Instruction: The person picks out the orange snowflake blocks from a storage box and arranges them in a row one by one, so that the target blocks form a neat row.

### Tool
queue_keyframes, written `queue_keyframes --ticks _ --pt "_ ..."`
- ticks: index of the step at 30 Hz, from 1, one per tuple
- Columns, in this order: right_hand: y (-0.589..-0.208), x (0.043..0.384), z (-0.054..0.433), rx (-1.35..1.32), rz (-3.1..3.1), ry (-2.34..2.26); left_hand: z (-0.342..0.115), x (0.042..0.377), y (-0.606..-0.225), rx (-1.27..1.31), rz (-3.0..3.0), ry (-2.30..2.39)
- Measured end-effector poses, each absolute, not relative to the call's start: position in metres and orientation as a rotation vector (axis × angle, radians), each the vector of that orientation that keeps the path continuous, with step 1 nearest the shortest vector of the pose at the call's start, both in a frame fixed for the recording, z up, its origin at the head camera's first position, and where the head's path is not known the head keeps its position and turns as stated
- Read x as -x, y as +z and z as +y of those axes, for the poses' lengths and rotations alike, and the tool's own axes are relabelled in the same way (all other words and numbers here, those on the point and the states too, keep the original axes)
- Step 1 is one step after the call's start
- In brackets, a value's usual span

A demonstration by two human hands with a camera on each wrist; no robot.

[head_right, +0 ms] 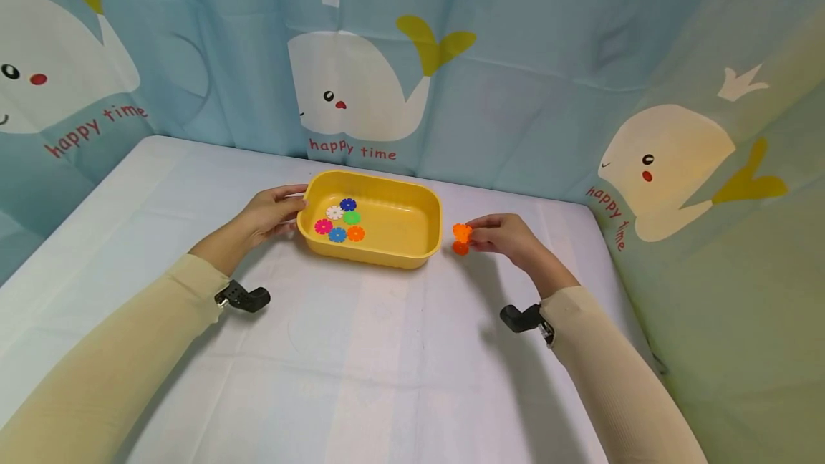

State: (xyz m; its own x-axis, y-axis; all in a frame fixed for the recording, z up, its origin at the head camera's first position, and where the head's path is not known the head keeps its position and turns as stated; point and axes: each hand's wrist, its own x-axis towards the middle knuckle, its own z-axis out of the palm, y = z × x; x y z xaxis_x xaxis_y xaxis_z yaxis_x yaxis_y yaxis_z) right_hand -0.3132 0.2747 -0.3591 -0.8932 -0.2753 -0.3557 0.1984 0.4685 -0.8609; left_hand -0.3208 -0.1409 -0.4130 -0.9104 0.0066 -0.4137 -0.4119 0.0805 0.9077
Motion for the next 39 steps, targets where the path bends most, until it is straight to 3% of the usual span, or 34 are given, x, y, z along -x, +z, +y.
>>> queue_keyframes --ticks 39 --pt "-0.385 0.311 0.306 -0.088 2.177 -1.555 -0.141 0.321 -0.414 0.403 2.04 1.907"
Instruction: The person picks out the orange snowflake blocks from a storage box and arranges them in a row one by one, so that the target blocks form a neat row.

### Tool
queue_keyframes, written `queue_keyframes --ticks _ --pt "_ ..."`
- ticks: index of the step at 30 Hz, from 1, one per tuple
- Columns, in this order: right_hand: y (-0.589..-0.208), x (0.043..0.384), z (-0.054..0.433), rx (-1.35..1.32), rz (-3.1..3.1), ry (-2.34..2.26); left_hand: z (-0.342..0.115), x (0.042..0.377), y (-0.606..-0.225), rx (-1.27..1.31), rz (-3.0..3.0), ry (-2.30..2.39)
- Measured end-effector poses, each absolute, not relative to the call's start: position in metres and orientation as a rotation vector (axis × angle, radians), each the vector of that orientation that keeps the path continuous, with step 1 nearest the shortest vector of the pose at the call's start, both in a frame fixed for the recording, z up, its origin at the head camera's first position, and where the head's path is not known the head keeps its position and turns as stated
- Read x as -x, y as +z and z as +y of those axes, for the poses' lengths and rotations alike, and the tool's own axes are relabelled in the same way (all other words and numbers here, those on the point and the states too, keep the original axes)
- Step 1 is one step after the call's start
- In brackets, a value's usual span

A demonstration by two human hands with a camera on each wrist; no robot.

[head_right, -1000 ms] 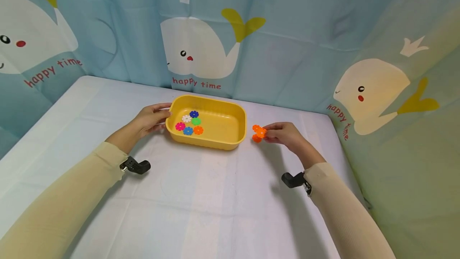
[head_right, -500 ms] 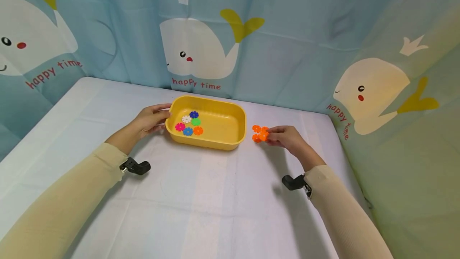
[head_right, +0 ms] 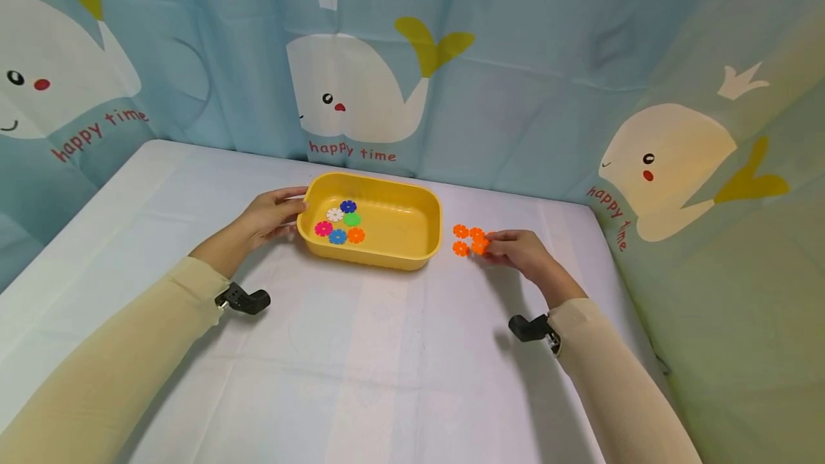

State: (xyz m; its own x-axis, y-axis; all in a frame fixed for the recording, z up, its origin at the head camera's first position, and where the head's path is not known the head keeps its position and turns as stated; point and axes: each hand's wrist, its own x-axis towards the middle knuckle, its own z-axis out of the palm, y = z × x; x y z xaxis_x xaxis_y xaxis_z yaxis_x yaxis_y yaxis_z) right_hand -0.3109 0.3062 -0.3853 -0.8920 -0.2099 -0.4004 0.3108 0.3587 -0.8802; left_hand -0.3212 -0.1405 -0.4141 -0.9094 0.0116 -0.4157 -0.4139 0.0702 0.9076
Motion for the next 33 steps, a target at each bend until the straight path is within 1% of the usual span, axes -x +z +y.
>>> queue_keyframes --ticks 33 --pt "-0.403 0.318 0.31 -0.161 2.116 -1.603 -0.141 0.321 -0.414 0.405 2.035 1.907"
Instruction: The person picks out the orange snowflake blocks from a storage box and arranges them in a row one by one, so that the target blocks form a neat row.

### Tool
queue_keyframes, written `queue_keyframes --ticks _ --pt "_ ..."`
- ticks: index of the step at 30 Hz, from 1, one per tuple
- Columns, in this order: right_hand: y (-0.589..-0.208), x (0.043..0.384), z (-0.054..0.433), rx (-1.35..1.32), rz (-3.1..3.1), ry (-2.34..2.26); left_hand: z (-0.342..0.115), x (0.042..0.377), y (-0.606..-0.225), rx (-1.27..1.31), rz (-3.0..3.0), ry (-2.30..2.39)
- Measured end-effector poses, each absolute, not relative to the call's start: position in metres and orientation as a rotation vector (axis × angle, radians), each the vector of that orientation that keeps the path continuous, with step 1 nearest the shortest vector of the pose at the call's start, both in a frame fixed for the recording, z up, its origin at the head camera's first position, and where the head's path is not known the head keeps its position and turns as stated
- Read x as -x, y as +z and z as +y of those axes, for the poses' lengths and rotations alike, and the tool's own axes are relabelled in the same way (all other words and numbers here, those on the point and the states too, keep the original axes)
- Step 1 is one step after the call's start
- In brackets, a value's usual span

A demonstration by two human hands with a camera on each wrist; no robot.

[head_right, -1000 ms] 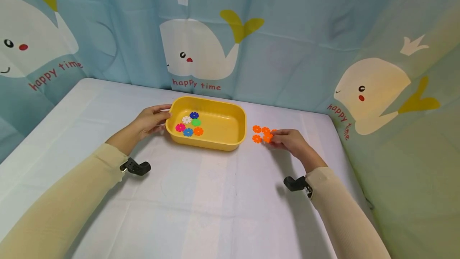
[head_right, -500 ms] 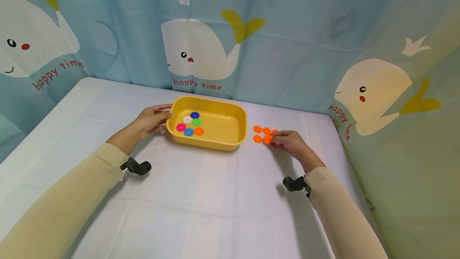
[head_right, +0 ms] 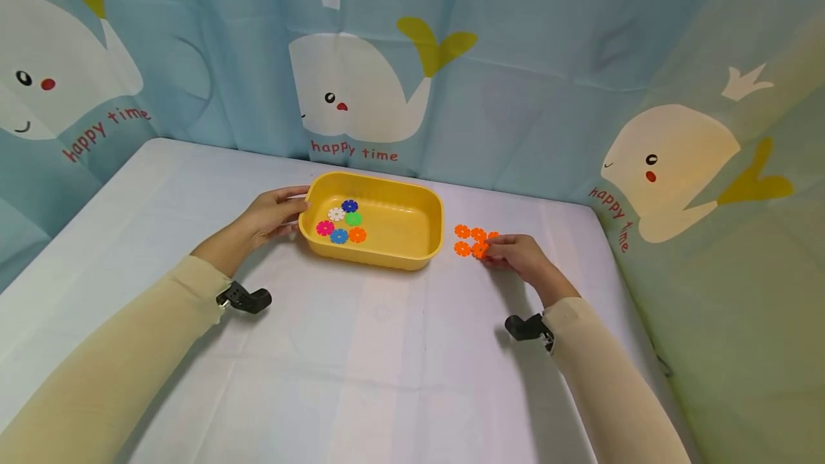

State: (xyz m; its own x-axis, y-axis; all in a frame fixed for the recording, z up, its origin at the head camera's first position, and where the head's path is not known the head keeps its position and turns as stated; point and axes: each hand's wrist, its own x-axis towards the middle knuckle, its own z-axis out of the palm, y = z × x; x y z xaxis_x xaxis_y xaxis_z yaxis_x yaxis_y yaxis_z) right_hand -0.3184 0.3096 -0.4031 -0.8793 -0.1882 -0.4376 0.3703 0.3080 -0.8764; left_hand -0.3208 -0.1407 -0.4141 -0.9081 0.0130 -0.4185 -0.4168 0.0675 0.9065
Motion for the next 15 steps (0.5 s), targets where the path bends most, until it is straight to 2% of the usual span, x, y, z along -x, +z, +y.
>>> queue_keyframes --ticks 15 --pt "-0.4069 0.3218 0.3127 -0.079 2.184 -1.588 -0.141 0.3211 -0.4145 0.386 2.046 1.903"
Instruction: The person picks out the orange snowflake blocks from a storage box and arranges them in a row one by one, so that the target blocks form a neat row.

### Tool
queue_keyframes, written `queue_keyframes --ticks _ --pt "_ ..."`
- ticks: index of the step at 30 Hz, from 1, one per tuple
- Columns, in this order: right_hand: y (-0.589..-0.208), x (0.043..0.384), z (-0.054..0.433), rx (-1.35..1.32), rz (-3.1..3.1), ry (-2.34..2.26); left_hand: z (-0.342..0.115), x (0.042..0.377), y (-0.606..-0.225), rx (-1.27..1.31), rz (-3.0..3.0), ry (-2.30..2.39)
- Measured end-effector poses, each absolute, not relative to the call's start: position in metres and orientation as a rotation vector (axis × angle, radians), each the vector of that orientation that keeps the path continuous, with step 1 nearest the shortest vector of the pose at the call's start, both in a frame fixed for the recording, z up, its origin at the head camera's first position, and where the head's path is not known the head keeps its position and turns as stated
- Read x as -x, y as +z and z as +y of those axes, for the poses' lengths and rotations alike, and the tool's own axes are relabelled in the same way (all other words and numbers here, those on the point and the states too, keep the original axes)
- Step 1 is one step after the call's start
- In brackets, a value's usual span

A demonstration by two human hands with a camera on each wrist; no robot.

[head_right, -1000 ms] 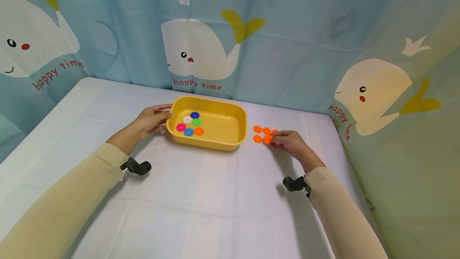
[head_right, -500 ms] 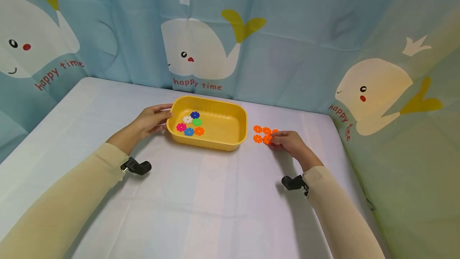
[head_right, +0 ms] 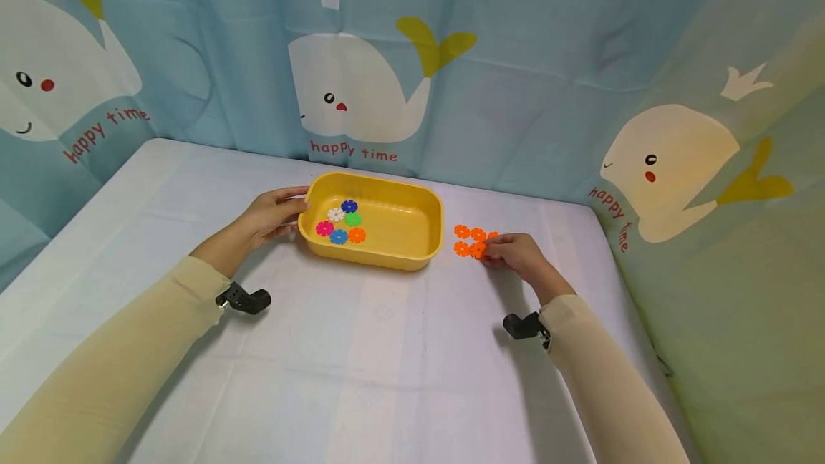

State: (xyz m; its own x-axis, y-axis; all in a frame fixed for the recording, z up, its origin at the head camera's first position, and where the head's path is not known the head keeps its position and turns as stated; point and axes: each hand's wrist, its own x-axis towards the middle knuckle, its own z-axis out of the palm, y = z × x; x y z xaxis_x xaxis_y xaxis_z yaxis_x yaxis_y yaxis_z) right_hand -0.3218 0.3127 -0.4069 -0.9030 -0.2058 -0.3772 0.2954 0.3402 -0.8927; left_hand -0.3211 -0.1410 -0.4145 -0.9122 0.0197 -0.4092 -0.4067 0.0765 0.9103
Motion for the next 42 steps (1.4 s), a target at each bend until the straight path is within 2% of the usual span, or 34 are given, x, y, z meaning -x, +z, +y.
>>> queue_keyframes --ticks 19,42 --pt "-0.4 0.319 0.31 -0.146 2.308 -1.398 -0.141 0.32 -0.413 0.383 2.036 1.908" --pt "-0.384 0.324 0.309 -0.073 2.332 -1.256 -0.141 0.321 -0.414 0.384 2.045 1.895"
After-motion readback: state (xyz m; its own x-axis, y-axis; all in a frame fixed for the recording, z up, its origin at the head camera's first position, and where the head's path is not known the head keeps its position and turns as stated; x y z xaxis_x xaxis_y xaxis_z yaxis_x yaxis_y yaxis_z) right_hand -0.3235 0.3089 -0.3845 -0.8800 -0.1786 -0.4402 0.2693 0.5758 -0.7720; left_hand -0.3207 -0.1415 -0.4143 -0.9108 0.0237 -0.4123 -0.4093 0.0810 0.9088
